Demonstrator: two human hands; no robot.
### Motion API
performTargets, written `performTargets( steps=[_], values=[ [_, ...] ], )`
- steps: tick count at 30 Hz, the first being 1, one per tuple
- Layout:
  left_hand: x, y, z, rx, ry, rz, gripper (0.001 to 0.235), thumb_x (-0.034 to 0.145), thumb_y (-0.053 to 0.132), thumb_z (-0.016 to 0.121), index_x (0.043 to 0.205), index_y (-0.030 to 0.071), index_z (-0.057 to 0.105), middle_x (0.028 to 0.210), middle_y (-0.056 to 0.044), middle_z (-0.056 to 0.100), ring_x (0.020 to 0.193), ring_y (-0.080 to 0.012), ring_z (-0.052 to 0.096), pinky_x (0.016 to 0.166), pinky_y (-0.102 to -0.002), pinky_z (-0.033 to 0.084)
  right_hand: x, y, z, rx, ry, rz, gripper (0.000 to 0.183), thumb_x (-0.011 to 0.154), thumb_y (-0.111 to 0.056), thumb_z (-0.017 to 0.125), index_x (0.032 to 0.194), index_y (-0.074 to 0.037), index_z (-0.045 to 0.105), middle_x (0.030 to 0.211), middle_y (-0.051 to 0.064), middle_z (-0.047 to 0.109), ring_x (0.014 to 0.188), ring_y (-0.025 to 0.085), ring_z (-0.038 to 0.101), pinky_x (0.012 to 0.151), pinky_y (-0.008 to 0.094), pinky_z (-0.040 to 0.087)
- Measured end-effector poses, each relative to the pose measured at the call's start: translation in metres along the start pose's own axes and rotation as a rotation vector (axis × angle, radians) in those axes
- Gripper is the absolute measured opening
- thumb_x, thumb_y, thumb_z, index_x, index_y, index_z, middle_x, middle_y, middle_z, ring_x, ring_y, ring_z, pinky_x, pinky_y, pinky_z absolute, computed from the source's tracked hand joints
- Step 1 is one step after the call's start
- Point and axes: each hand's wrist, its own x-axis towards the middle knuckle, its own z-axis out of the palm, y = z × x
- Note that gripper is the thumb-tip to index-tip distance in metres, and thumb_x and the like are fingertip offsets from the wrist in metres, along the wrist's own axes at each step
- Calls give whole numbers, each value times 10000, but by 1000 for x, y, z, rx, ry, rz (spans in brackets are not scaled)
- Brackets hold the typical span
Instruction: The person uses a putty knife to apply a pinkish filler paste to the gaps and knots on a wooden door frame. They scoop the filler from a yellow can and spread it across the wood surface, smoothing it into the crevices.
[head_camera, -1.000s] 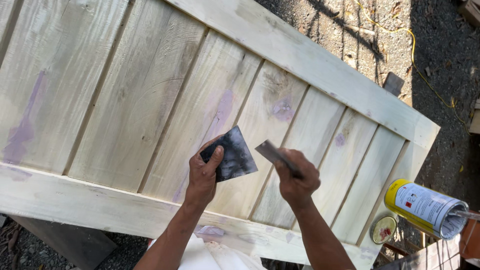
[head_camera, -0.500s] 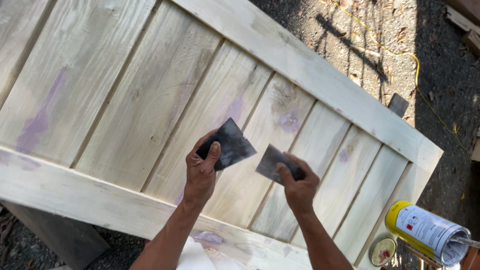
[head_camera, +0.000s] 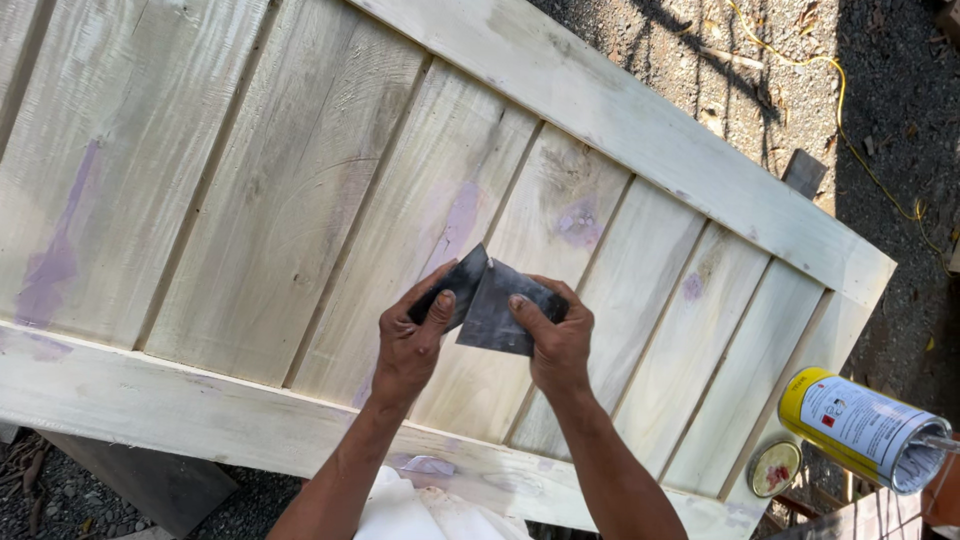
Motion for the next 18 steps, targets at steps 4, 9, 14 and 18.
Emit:
performTargets(
  steps=[4,9,14,18],
  values=[
    [27,-20,-57,97,252,-4,371,940,324,700,1137,14,645,940,-35,748,799,-102,701,742,-250,597,37,-17,-20,-687,61,-396,325,909,-65,792,1225,-11,737,1025,91,764,898,143,708,812,292,586],
    [40,-71,-119,268,422,-70,347,949,383,746,949,47,657,801,78,590,703,-29,469,622,-210,423,159,-18,-13,-1160,-175,-831,235,961,-77,727,1195,-91,728,1063,119,741,920,277,728,783,373,598],
    [37,-93,-145,231,490,-23,434,1001,492,670,916,71,604,795,102,518,716,-35,404,642,-207,384,241,0,-5,-1375,-325,-847,216,977,-85,689,1189,-95,728,1092,78,758,942,268,716,759,397,586],
    [35,-92,-149,309,478,-63,509,1013,566,614,839,97,521,753,113,372,705,-41,293,609,-232,285,267,13,-4,-1464,-362,-812,237,947,-68,670,1173,-98,733,1109,64,769,917,266,713,734,405,583]
  ],
)
